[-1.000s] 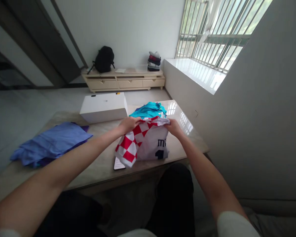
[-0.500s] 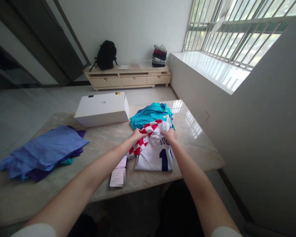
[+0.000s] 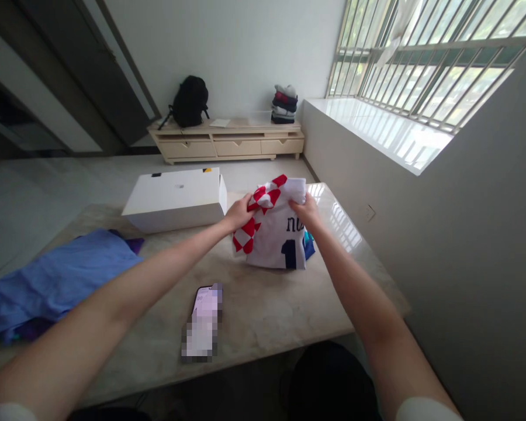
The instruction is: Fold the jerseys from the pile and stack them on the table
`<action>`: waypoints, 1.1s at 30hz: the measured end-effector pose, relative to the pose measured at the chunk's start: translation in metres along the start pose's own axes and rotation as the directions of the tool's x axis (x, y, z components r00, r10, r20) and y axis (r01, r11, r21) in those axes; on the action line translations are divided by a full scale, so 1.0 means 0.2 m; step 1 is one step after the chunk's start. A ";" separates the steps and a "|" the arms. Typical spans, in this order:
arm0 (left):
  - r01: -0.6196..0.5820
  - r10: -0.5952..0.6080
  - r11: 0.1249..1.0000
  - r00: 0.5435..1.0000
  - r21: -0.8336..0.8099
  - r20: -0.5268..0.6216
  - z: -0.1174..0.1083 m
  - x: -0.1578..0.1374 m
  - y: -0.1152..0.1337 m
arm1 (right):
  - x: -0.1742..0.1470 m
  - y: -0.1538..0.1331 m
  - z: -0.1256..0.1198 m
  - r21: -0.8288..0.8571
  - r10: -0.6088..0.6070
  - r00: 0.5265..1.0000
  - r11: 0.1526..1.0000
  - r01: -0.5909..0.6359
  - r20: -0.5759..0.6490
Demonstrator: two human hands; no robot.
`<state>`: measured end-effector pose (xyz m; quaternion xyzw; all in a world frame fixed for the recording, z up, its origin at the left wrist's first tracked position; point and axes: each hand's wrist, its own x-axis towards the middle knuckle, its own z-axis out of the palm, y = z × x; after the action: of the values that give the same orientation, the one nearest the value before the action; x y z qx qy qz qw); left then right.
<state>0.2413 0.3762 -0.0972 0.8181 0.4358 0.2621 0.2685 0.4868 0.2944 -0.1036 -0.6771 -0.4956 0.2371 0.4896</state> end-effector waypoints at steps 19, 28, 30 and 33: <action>0.018 -0.145 0.879 0.962 0.476 0.233 0.28 -0.04 -0.63 | 0.18 0.38 0.50 -0.817 0.140 0.975 0.574 0.063 0.174; 0.328 -0.314 0.740 0.941 0.587 -0.130 -0.84 -1.48 -0.94 | -0.86 0.54 0.10 -0.627 -0.080 0.985 0.762 0.159 0.152; 0.491 -0.410 0.655 0.870 0.574 -0.275 -1.10 -1.69 -1.07 | -1.09 0.62 -0.09 -0.533 0.049 0.988 0.845 0.038 0.147; 0.595 -0.491 0.602 0.802 0.532 -0.340 -1.27 -1.86 -1.19 | -1.34 0.66 -0.34 -0.523 0.281 0.960 0.818 -0.239 0.003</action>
<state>-0.2416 0.2252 -0.1460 0.6633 0.7444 0.0750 0.0181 0.4934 0.0198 -0.2384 -0.8348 -0.4630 0.1865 0.2323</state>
